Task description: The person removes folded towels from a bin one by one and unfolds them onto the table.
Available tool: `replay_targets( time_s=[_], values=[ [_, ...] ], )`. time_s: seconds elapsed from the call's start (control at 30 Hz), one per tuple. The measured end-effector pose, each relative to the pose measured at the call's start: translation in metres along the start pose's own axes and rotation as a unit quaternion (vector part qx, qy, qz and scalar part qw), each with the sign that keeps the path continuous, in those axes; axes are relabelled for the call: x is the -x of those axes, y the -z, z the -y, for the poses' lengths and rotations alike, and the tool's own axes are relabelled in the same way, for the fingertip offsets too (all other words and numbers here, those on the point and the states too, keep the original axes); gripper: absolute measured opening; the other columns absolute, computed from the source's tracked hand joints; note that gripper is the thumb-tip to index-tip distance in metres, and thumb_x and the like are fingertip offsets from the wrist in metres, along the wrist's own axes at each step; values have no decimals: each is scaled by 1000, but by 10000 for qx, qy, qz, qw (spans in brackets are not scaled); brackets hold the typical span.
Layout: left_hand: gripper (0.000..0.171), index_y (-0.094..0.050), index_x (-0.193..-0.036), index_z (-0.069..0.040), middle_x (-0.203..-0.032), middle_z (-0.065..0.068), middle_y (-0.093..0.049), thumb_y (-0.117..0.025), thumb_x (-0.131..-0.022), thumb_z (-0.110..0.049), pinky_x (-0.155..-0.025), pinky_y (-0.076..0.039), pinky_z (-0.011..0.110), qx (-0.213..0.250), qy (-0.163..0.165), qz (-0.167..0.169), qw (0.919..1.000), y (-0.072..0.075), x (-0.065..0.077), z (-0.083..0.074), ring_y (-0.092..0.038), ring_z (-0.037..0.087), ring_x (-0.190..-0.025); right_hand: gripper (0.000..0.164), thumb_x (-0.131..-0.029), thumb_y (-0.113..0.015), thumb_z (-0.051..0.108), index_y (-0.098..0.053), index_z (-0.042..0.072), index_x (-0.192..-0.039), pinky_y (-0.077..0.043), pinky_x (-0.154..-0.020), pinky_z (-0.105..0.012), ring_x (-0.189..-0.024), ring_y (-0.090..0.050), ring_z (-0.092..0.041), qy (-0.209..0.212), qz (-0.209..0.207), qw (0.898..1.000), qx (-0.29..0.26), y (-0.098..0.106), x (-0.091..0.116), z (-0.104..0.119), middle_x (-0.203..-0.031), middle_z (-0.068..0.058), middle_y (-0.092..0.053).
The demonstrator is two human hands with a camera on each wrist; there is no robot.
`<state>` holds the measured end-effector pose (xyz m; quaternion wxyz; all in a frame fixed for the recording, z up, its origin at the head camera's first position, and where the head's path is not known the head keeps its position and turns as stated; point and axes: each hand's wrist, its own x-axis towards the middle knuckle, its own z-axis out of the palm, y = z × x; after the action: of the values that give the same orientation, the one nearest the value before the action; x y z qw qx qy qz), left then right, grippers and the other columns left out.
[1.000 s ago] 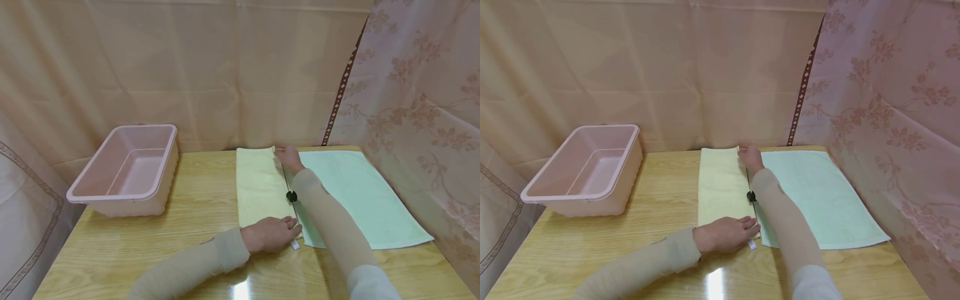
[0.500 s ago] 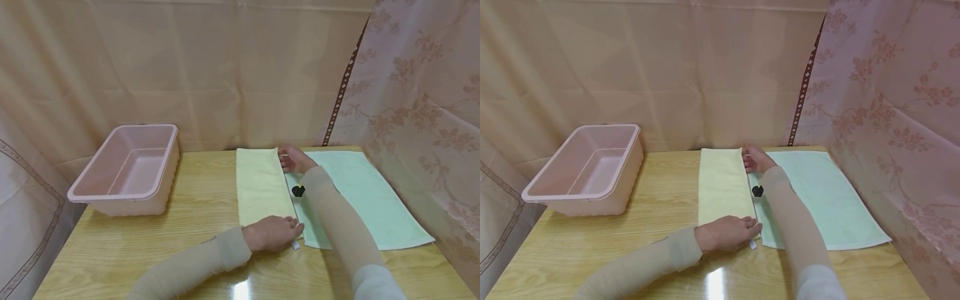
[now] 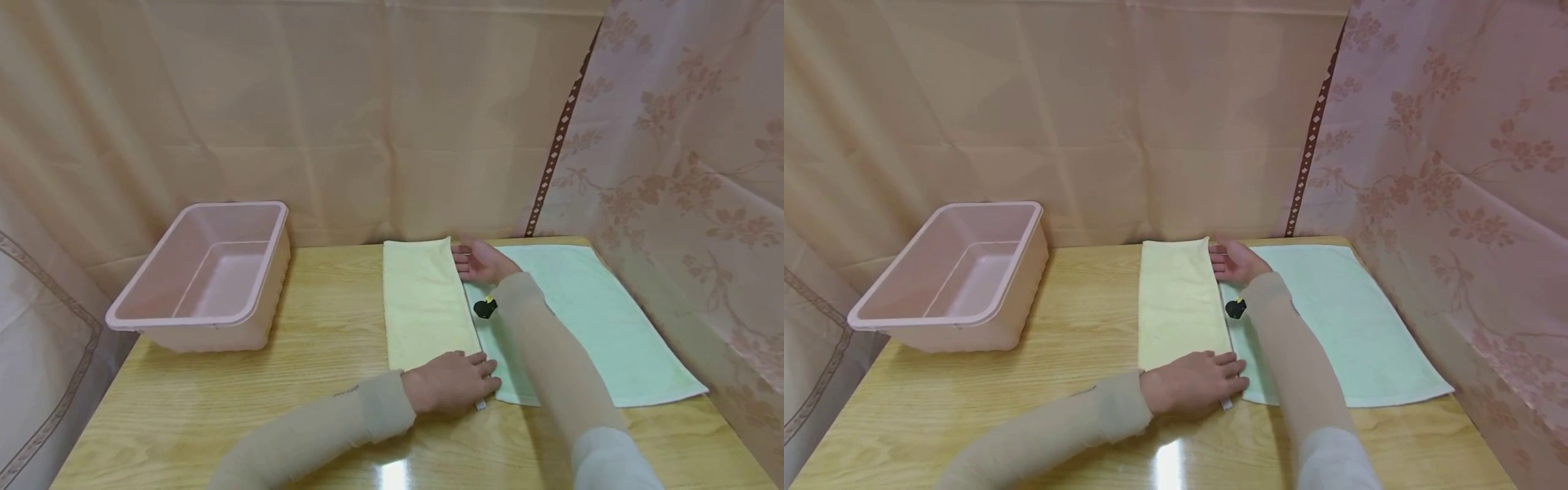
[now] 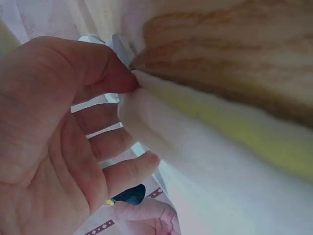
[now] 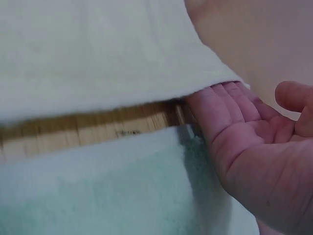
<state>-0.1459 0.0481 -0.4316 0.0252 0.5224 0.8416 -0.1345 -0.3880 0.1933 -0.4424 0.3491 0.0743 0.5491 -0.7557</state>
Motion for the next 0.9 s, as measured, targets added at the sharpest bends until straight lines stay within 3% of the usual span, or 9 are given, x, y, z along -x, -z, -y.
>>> replay_targets(
  time_s=[0.13,0.27,0.4,0.53,0.7,0.9],
  values=[
    [27,-63,-128,-27,-129,-8,-60,-57,-103,-36,-87,-51,25,110,7,-137,9998,1,-2,2,-53,11,-121,67,-111,-29,46,-15,5,-162,-30,-117,-43,-149,-30,-27,-100,239,9984,-502,-1,-1,-1,-165,-15,-24],
    [31,-62,-123,-24,-115,-9,-61,-64,-99,-43,-73,-51,22,284,117,-340,9989,0,-2,5,-56,9,-108,59,-111,-36,39,-26,5,-159,-37,-113,-41,-141,-44,-25,-105,166,9982,-567,0,-2,-2,-158,-14,-40],
    [28,-61,-120,-22,-107,-8,-64,-66,-99,-38,-66,-51,22,306,288,-627,9971,-1,-1,6,-62,9,-93,46,-107,-54,20,-44,4,-149,-51,-100,-37,-114,-67,-21,-60,-185,9995,-262,0,-1,-4,-128,-12,-68],
    [19,-64,-116,-22,-94,-6,-67,-65,-98,-18,-58,-50,23,213,403,-892,9950,-2,-1,6,-64,10,-77,43,-103,-59,8,-48,1,-144,-58,-85,-33,-93,-73,-19,4,-396,9990,202,-1,-1,-7,-103,-11,-75],
    [13,-73,-101,-24,-86,-6,-68,-66,-97,-14,-57,-49,23,178,496,-906,9945,0,3,7,-64,10,-72,42,-102,-60,6,-50,1,-143,-60,-73,-28,-87,-74,-19,17,-471,9975,520,-4,1,-7,-99,-10,-76],
    [11,-74,-93,-21,-84,-7,-66,-68,-92,-12,-60,-51,23,251,506,-1227,9908,6,16,15,-62,10,-69,23,-102,-59,3,-57,3,-125,-59,-70,-27,-85,-72,-18,87,-292,9952,929,-8,8,-3,-96,-8,-74]
  ],
)
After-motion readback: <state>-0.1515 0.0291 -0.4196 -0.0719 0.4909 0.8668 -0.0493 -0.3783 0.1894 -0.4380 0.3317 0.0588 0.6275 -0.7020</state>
